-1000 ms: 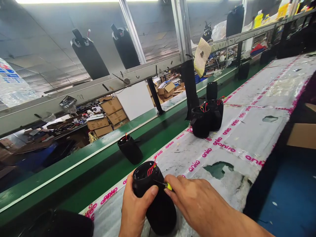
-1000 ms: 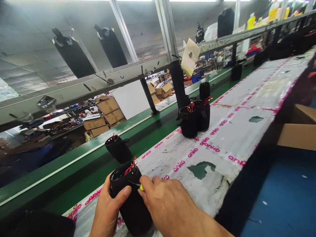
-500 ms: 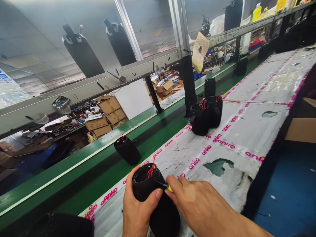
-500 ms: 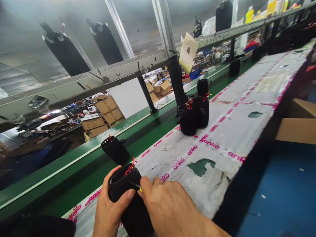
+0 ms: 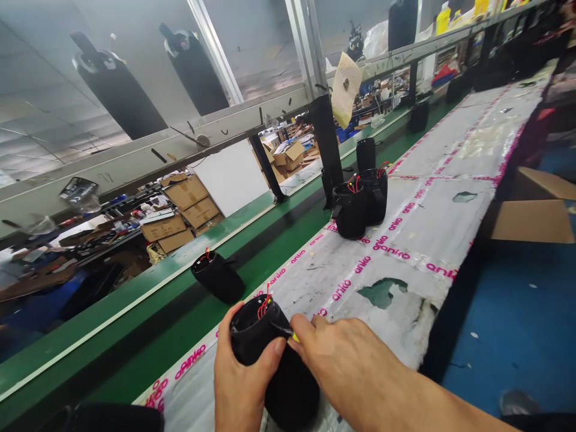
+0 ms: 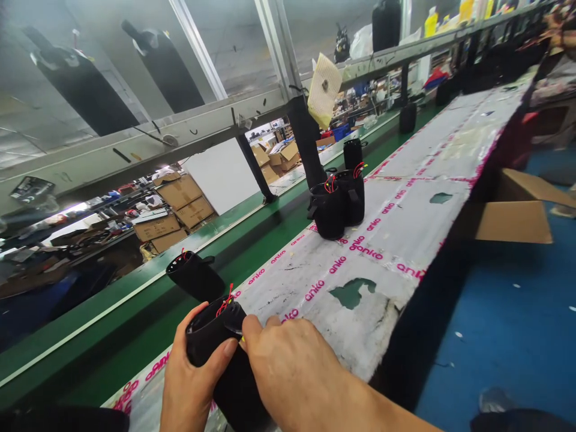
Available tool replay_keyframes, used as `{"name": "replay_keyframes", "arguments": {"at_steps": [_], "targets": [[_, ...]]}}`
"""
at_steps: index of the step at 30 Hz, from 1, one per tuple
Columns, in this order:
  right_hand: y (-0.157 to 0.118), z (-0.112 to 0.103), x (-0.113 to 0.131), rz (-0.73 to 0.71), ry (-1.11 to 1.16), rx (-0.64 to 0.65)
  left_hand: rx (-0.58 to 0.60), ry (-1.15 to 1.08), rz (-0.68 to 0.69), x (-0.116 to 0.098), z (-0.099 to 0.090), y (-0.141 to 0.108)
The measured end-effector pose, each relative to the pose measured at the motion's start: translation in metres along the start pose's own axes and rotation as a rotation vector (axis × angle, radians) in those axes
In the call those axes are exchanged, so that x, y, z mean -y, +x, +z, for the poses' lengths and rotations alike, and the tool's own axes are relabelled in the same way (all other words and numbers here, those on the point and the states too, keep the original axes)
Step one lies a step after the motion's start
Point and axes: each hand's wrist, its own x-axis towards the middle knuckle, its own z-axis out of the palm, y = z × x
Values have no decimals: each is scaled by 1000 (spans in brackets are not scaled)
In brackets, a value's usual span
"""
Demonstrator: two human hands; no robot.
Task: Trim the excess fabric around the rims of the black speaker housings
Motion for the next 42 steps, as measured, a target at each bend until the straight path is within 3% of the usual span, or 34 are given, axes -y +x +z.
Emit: {"name": "replay_keyframes", "arguments": {"at_steps": [4,8,12,23,31,42], "targets": [[1,1,0,36,169,33,-10,-89,-34,7,1,3],[0,3,-3,74,356,14,52,-284,-107,13,2,7],[-3,8,-5,58,285,18,51,-342,-121,14,0,8],[-7,7,-4,30,193,18,83,-246,-112,12,-1,5],[-7,0,-3,32,25,-8,-47,-59,-14,-4,4,-5],[-2,-2,-6,-21,-4,-57,-68,21,15,-1,4,-3]]}}
